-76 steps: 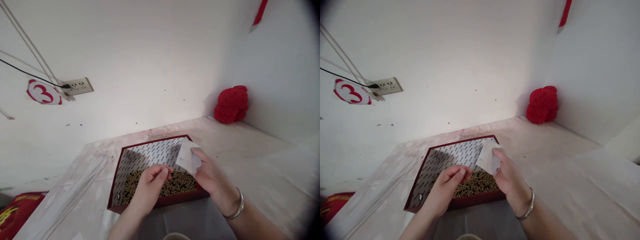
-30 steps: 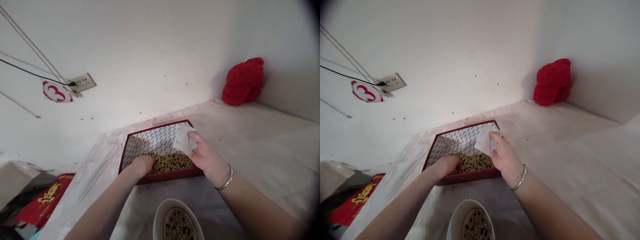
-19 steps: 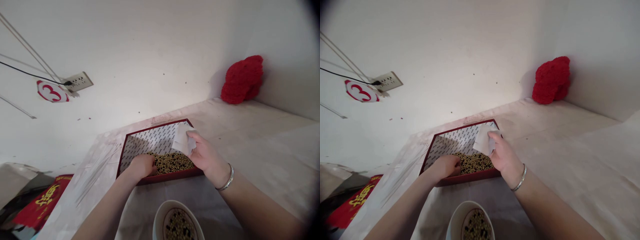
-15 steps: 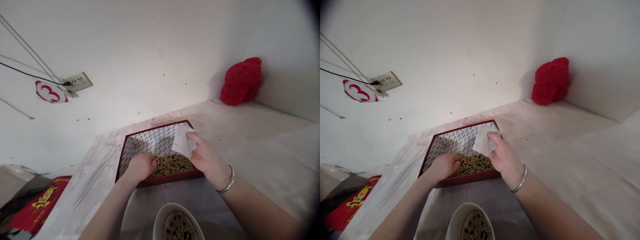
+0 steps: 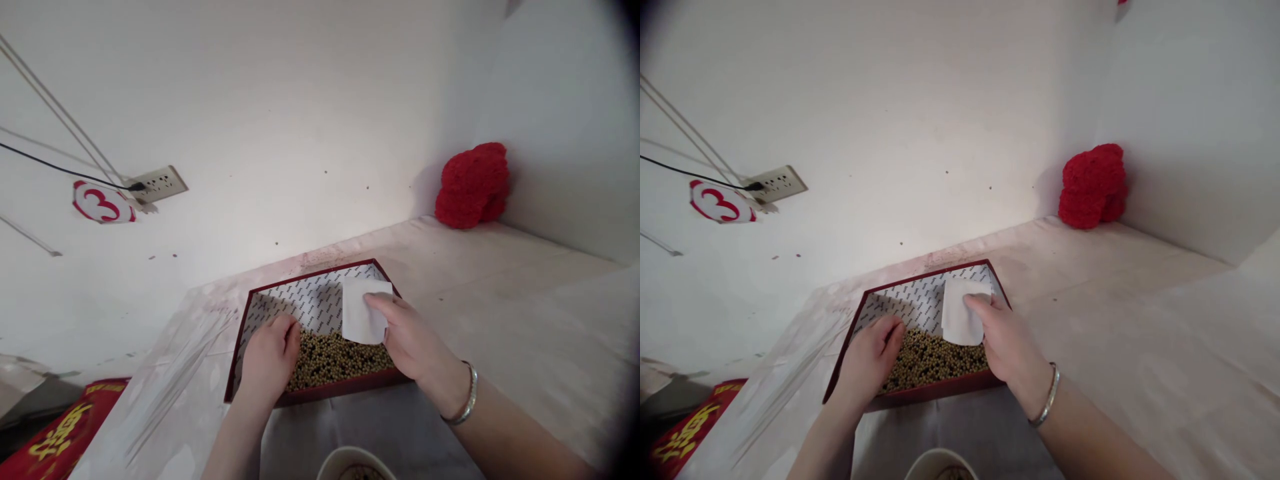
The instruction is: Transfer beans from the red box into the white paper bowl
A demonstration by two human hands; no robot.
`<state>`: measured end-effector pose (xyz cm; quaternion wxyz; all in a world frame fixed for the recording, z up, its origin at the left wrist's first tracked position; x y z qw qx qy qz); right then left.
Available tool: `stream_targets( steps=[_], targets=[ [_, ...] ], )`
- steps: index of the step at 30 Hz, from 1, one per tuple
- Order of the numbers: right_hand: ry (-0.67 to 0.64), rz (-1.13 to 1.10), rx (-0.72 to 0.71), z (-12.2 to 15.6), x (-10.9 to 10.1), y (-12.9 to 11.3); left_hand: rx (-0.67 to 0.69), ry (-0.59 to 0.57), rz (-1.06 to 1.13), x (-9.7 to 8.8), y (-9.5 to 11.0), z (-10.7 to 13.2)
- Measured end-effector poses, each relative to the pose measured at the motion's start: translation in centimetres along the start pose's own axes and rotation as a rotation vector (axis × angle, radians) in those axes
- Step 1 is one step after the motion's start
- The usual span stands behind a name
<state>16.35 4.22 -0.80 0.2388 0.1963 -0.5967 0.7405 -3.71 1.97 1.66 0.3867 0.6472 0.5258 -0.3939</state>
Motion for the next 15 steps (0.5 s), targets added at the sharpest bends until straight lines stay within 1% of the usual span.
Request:
stream_targets(
  steps=[2, 5, 7, 9, 11, 12, 15],
  targets=[
    [-0.015, 0.038, -0.012, 0.2, 0.1, 0.2, -0.026, 0.086, 0.091, -0.3, -0.3, 0.1],
    [-0.046, 0.106, -0.009, 0.5, 0.4, 0.4, -0.05, 0.317, 0.292, -1.0, -0.1, 0.7],
    [-0.08, 0.174, -0.012, 0.7, 0.5, 0.5, -0.002, 0.466, 0.373, -1.5, 0.7, 1.3],
    [-0.149, 0.237, -0.005, 1.0, 0.7, 0.4, 0.093, 0.564, 0.398, -1.8, 2.0, 1.9],
    [-0.237, 0.267, 0.015, 1.2, 0.8, 0.4, 0.199, 0.602, 0.392, -1.8, 3.5, 2.3],
    [-0.277, 0.273, 0.026, 1.3, 0.9, 0.5, 0.239, 0.603, 0.384, -1.7, 4.1, 2.4],
    [-0.354, 0.305, 0.036, 1.5, 0.9, 0.6, 0.295, 0.582, 0.356, -1.1, 5.3, 2.5]
  ],
)
Point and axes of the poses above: each hand's wrist, its own z-axis away from the middle knuckle, its own x-axis out of the palm, y = z × x, the point moved 2 cm from there along -z, towards the middle knuckle, and after that the axes turned 8 degrees about y, right-handed, at the moved point
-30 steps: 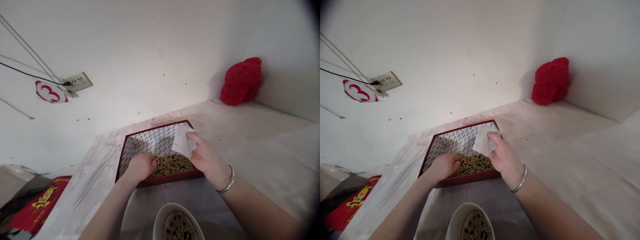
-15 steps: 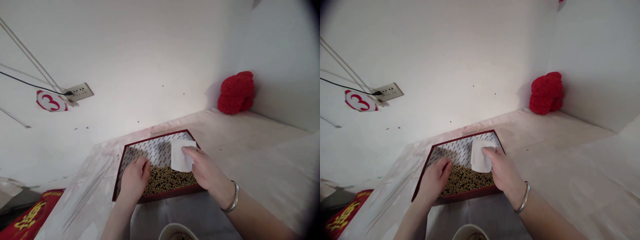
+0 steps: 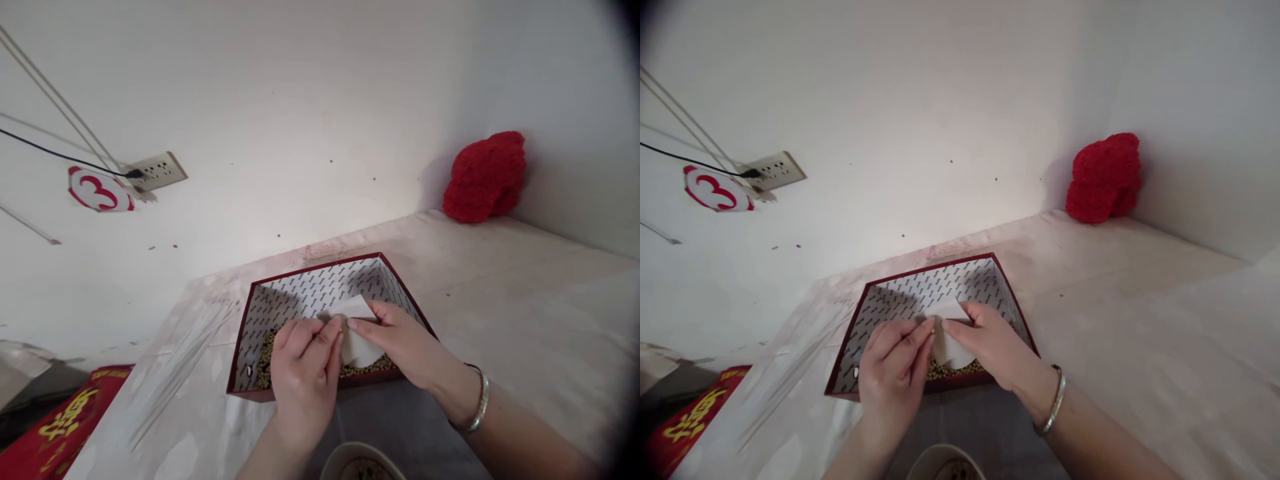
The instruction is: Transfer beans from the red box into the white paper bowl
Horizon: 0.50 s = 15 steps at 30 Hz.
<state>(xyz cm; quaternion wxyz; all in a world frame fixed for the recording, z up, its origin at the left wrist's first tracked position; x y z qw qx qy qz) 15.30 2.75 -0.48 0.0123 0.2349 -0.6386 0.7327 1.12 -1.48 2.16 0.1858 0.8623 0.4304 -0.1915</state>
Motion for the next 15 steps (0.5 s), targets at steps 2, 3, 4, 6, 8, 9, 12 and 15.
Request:
stream_targets(
  steps=[2, 3, 4, 6, 8, 9, 12, 15],
  targets=[
    [-0.024, 0.038, 0.011, 0.06, 0.05, 0.12, -0.004, -0.002, -0.023, 0.41, 0.04, 0.12],
    [-0.033, 0.056, 0.017, 0.08, 0.07, 0.14, -0.008, -0.001, -0.036, 0.53, -0.02, 0.18],
    [-0.04, 0.073, 0.022, 0.11, 0.08, 0.13, -0.012, -0.001, -0.047, 0.61, -0.09, 0.23],
    [-0.049, 0.106, 0.007, 0.17, 0.06, -0.01, -0.01, -0.008, -0.064, 0.72, -0.16, 0.35],
    [-0.049, 0.151, -0.025, 0.23, -0.04, -0.19, 0.012, -0.015, -0.081, 0.78, -0.1, 0.48],
    [-0.035, 0.179, -0.039, 0.24, -0.13, -0.25, 0.027, -0.02, -0.086, 0.81, -0.02, 0.55],
    [0.019, 0.236, -0.04, 0.2, -0.35, -0.22, 0.057, -0.046, -0.08, 0.94, 0.2, 0.74],
    [0.016, 0.196, -0.013, 0.18, -0.28, -0.15, 0.063, -0.07, -0.066, 1.09, 0.28, 0.86]
  ],
)
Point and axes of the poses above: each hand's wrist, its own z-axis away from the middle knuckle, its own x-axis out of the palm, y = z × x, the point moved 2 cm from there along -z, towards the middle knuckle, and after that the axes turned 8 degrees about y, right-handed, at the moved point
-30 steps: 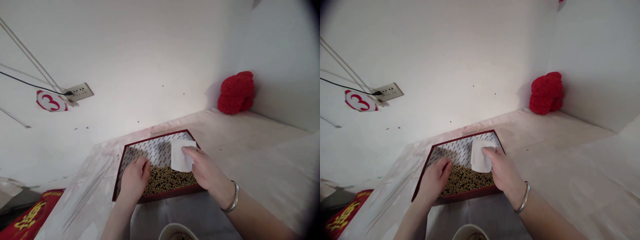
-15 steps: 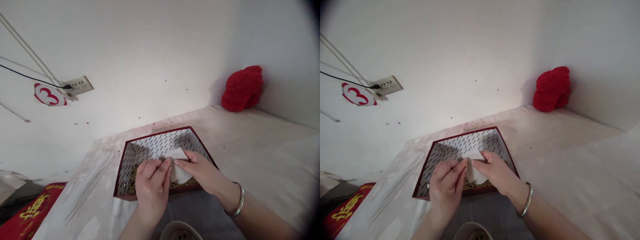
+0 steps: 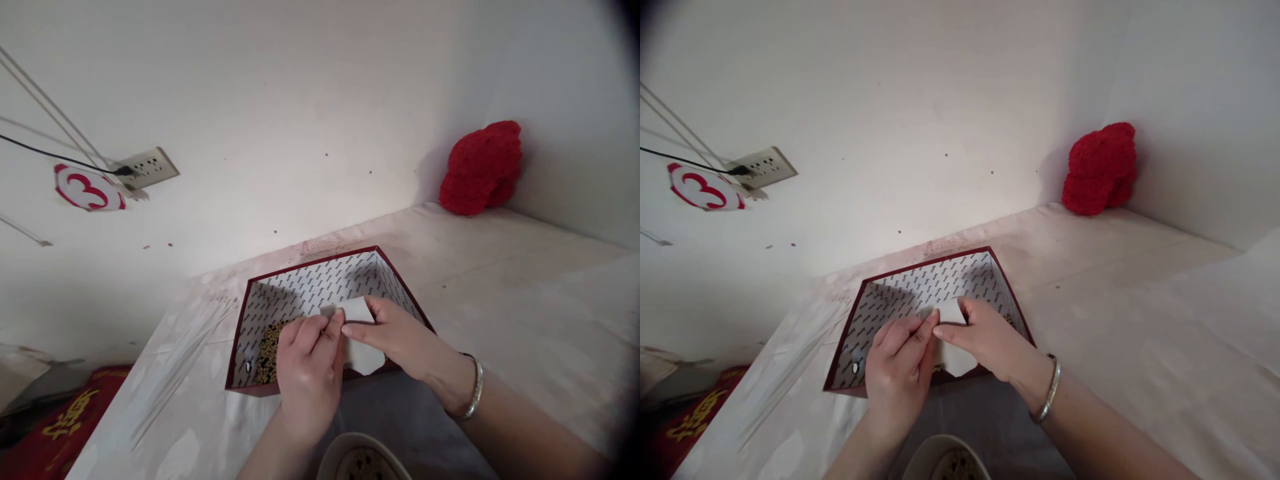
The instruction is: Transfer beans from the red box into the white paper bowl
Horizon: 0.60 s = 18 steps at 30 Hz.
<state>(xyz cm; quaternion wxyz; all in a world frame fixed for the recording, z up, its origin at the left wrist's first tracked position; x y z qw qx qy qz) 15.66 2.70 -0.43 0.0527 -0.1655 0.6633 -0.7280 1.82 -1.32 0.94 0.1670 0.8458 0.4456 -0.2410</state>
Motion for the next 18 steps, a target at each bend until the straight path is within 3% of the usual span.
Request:
stream_targets(
  steps=[6, 13, 18],
  targets=[
    [0.032, -0.045, 0.028, 0.08, 0.0, -0.1, -0.009, -0.014, 0.043, 0.13, -0.1, 0.13],
    [0.0, -0.095, 0.016, -0.02, -0.12, 0.11, -0.186, 0.02, 0.087, -0.23, -0.42, 0.2],
    [-0.043, -0.119, 0.046, -0.09, 0.13, -0.08, -0.169, -0.024, 0.061, -0.27, -0.19, -0.09]
  ],
)
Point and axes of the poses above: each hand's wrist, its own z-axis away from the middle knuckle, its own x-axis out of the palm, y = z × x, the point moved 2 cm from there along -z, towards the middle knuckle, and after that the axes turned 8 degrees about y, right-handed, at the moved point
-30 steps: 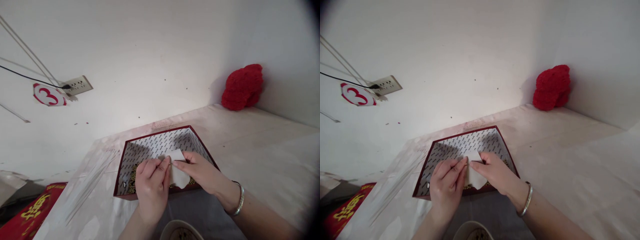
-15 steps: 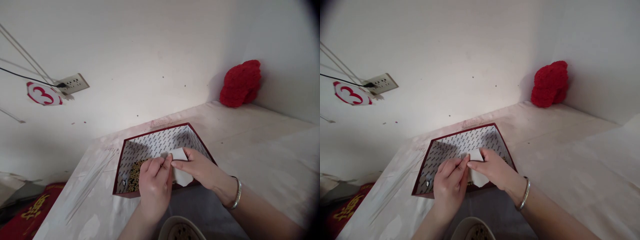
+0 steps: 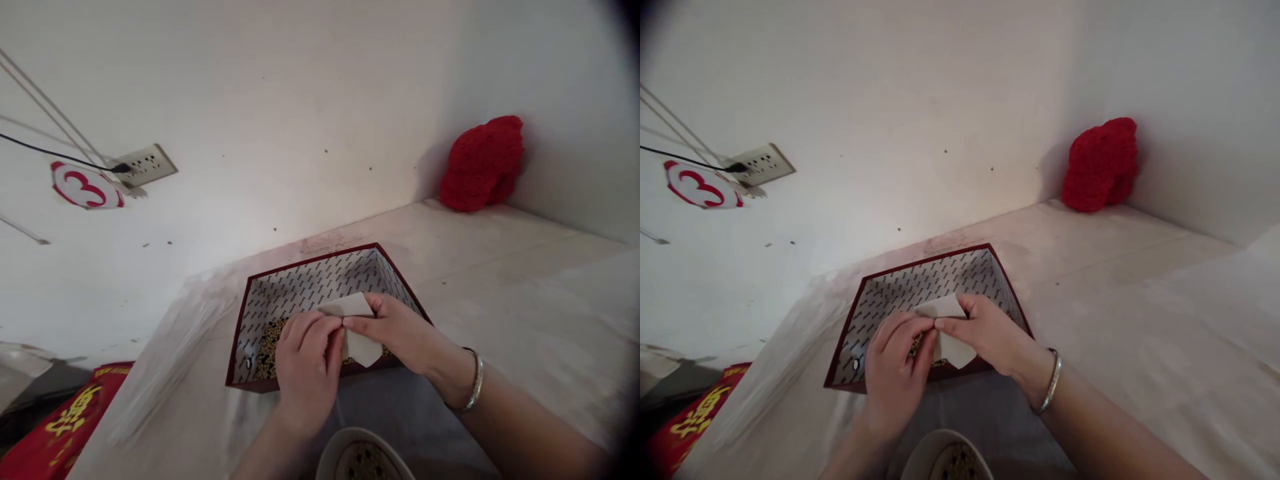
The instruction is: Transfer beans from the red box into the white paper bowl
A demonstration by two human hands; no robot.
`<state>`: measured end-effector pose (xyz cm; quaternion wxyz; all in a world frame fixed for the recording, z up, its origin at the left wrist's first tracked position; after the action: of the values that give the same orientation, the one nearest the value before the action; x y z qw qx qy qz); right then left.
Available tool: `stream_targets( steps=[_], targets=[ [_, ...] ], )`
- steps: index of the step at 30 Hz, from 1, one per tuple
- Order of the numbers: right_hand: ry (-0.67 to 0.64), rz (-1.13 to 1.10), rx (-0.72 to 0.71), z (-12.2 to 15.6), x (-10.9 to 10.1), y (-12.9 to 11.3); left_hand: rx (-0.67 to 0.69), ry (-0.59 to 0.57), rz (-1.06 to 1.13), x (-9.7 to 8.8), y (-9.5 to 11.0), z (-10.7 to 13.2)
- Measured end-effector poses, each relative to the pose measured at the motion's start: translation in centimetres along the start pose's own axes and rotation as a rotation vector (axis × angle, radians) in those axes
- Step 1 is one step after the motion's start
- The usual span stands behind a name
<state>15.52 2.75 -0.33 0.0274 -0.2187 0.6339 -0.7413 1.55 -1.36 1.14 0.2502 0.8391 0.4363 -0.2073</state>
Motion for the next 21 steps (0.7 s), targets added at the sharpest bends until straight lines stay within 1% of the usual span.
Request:
stream_targets(
  steps=[3, 8, 12, 17, 21],
  targets=[
    [-0.017, 0.047, -0.007, -0.01, -0.04, -0.06, -0.001, -0.004, 0.011, 0.0, 0.04, -0.04],
    [-0.034, 0.113, -0.037, 0.17, -0.3, -0.02, 0.001, 0.026, 0.057, -0.03, 0.12, 0.14],
    [-0.027, 0.175, -0.045, 0.26, -0.33, 0.05, -0.033, 0.03, 0.072, -0.05, 0.13, 0.07],
    [-0.029, 0.213, -0.078, 0.29, -0.26, -0.13, -0.1, 0.038, 0.053, -0.1, -0.46, -0.23],
    [-0.035, 0.218, -0.063, 0.26, -0.31, 0.09, -0.076, 0.032, 0.027, -0.05, -0.56, -0.27]
  ],
)
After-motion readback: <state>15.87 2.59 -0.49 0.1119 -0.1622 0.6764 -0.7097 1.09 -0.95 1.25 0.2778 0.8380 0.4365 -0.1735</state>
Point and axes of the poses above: each hand's wrist, its own z-axis away from the middle knuckle, its own x-axis out of the palm, y = z × x, the point moved 2 cm from there along -z, towards the middle knuckle, and after that the axes turned 8 degrees about y, right-handed, at the moved point
